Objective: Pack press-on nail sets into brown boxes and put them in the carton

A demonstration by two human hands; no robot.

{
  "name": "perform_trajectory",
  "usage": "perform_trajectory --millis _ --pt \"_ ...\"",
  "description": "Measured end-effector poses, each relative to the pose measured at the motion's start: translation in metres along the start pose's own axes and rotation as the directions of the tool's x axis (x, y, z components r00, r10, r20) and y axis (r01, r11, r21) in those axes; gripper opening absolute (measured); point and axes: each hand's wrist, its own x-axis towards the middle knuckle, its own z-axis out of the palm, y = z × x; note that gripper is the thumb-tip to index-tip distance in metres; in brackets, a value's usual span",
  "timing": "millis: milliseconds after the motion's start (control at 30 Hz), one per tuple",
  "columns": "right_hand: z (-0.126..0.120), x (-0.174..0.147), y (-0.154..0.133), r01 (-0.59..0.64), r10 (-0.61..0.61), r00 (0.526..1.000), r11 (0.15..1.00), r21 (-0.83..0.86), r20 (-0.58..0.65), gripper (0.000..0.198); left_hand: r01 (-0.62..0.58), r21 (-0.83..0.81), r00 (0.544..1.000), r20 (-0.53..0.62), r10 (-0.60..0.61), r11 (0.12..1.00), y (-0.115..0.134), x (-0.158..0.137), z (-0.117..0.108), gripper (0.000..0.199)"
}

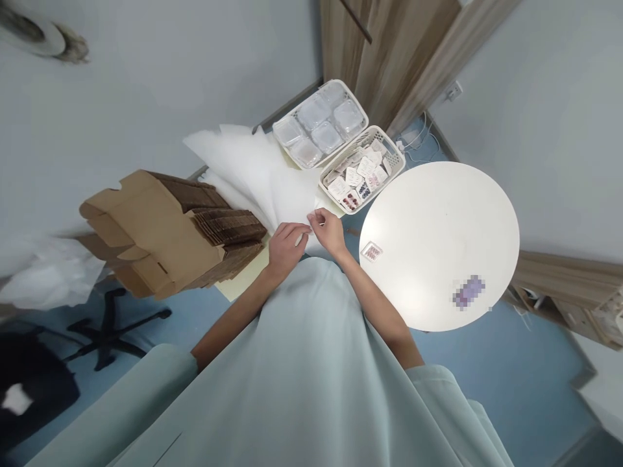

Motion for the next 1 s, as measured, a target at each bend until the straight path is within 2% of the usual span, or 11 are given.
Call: perform_trajectory --millis 100,200,267,333,367,433,500,567,700,867,1000 --pt "-0.030 -0.019 0.005 0.040 -0.030 0.991 0.996 0.075 -0.133 0.042 -0.135 0.033 0.990 0.040 0.134 0.990 0.025 0.003 0.013 0.018" --pt "-0.066 -0.045 0.020 0.067 -0.013 0.964 0.979 0.194 -0.266 0.044 -0.187 0.038 0.982 -0.027 0.188 0.982 0.048 0.008 0.030 0.040" --pt "-0.093 -0.066 0.035 0.068 0.031 0.934 0.963 0.261 -0.356 0.045 -0.102 -0.009 0.990 -0.098 0.101 0.995 0.060 0.012 0.045 0.058" --pt "-0.119 -0.089 0.053 0.062 0.083 0.896 0.949 0.308 -0.436 0.045 0.062 -0.108 0.993 -0.095 -0.073 0.992 0.070 0.018 0.064 0.072" --pt "-0.132 -0.102 0.062 0.059 0.109 0.874 0.944 0.325 -0.474 0.045 0.158 -0.163 0.985 -0.043 -0.166 0.974 0.075 0.020 0.074 0.076" --pt "-0.155 -0.127 0.081 0.055 0.156 0.822 0.936 0.348 -0.548 0.044 0.335 -0.259 0.941 0.147 -0.306 0.906 0.086 0.023 0.095 0.078" --pt "-0.174 -0.153 0.100 0.047 0.202 0.763 0.930 0.364 -0.614 0.043 0.439 -0.308 0.874 0.362 -0.323 0.844 0.099 0.022 0.117 0.070" --pt "-0.188 -0.176 0.119 0.040 0.235 0.694 0.931 0.362 -0.680 0.041 0.449 -0.313 0.828 0.497 -0.259 0.837 0.113 0.017 0.138 0.059" --pt "-0.205 -0.214 0.157 0.051 0.257 0.559 0.938 0.343 -0.788 0.038 0.363 -0.235 0.812 0.554 -0.183 0.902 0.139 0.006 0.179 0.043" --pt "-0.215 -0.243 0.194 0.073 0.370 0.510 0.881 0.468 -0.776 0.043 0.344 -0.161 0.771 0.610 -0.181 0.925 0.158 0.005 0.230 0.037" --pt "-0.219 -0.256 0.214 0.047 0.506 0.460 0.807 0.589 -0.730 0.045 0.363 -0.156 0.723 0.669 -0.172 0.919 0.163 0.006 0.260 0.035"
